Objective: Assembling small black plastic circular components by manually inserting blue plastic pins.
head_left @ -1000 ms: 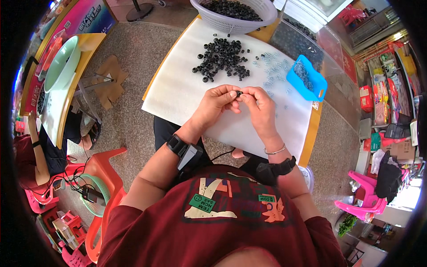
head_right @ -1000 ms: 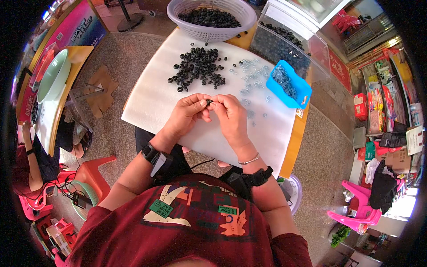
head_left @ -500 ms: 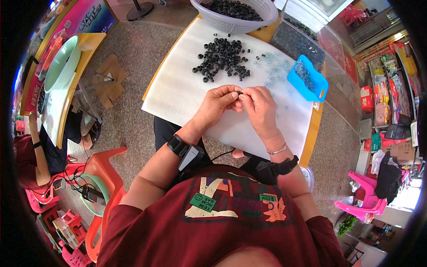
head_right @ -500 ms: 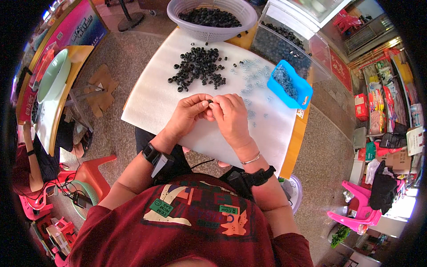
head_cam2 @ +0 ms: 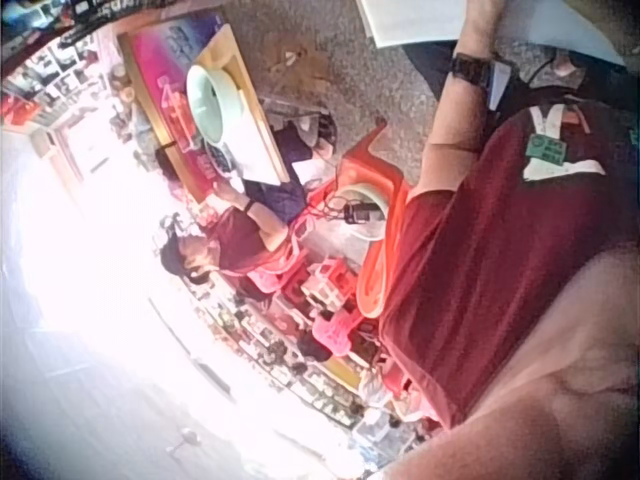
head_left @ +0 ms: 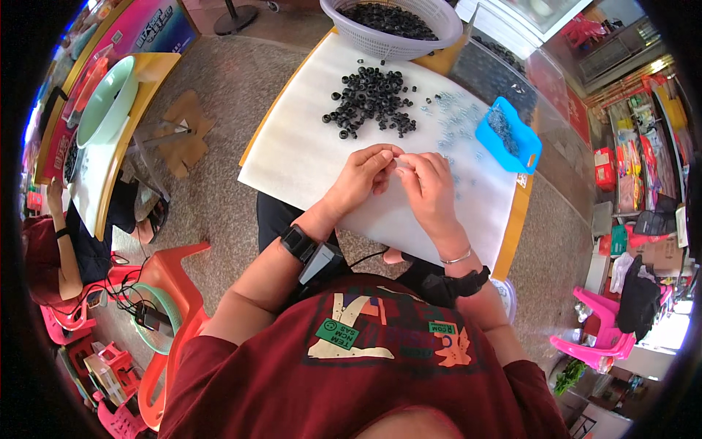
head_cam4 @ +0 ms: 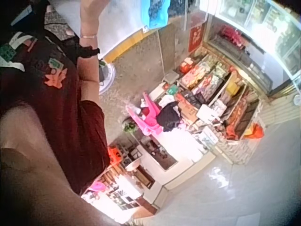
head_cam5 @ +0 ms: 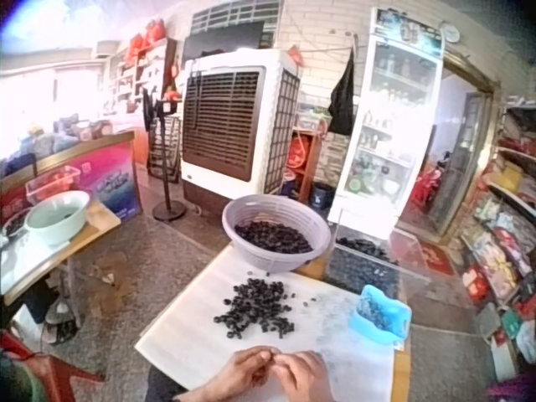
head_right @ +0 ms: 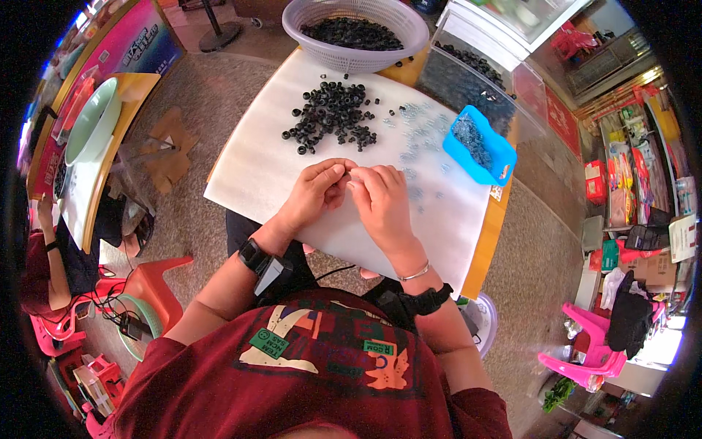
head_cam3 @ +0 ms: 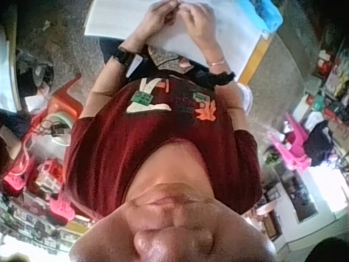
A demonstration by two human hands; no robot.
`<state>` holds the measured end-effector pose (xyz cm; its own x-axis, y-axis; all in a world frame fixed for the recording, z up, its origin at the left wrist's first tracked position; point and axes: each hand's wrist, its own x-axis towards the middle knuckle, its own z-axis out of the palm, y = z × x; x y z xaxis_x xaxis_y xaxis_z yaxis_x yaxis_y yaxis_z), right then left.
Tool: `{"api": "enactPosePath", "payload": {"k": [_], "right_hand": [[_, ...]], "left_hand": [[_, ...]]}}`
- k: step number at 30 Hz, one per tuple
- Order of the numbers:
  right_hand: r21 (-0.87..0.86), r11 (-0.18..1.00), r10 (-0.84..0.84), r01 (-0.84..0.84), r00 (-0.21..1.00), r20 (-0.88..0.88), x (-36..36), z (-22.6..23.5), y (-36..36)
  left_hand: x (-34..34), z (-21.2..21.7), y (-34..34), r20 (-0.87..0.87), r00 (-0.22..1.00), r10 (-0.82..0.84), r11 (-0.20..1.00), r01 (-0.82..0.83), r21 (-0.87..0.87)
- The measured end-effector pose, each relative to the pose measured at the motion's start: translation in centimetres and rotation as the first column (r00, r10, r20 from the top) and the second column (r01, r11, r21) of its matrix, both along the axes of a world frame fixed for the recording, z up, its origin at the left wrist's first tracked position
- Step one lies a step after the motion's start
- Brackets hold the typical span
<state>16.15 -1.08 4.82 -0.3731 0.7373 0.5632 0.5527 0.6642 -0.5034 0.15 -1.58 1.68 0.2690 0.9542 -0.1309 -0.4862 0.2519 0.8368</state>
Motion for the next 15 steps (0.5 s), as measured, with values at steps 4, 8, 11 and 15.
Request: {"api": "enactPosePath", "payload": {"k": [4,8,11,15], "right_hand": [[-0.011,1.0,-0.007,0.007,1.0,0.0,0.2,-0.6,-0.1],[-0.043,0.999,-0.019,0.018,1.0,-0.015,0.3,-0.7,-0.2],[-0.041,0.999,-0.01,0.009,1.0,-0.017,0.0,-0.1,0.0],[0.001,0.999,0.035,-0.035,0.995,0.095,-0.7,1.3,0.4]], "left_hand": [[0.0,-0.4,0.0,0.075,0.996,0.037,0.999,-0.034,-0.04],[-0.1,-1.0,0.0,0.088,0.995,0.048,0.998,-0.044,-0.041],[-0.4,-0.8,0.0,0.028,1.0,0.005,1.0,-0.005,0.007],[0.2,-0.5,-0.2,0.031,0.999,-0.021,0.994,0.017,0.104]]}}
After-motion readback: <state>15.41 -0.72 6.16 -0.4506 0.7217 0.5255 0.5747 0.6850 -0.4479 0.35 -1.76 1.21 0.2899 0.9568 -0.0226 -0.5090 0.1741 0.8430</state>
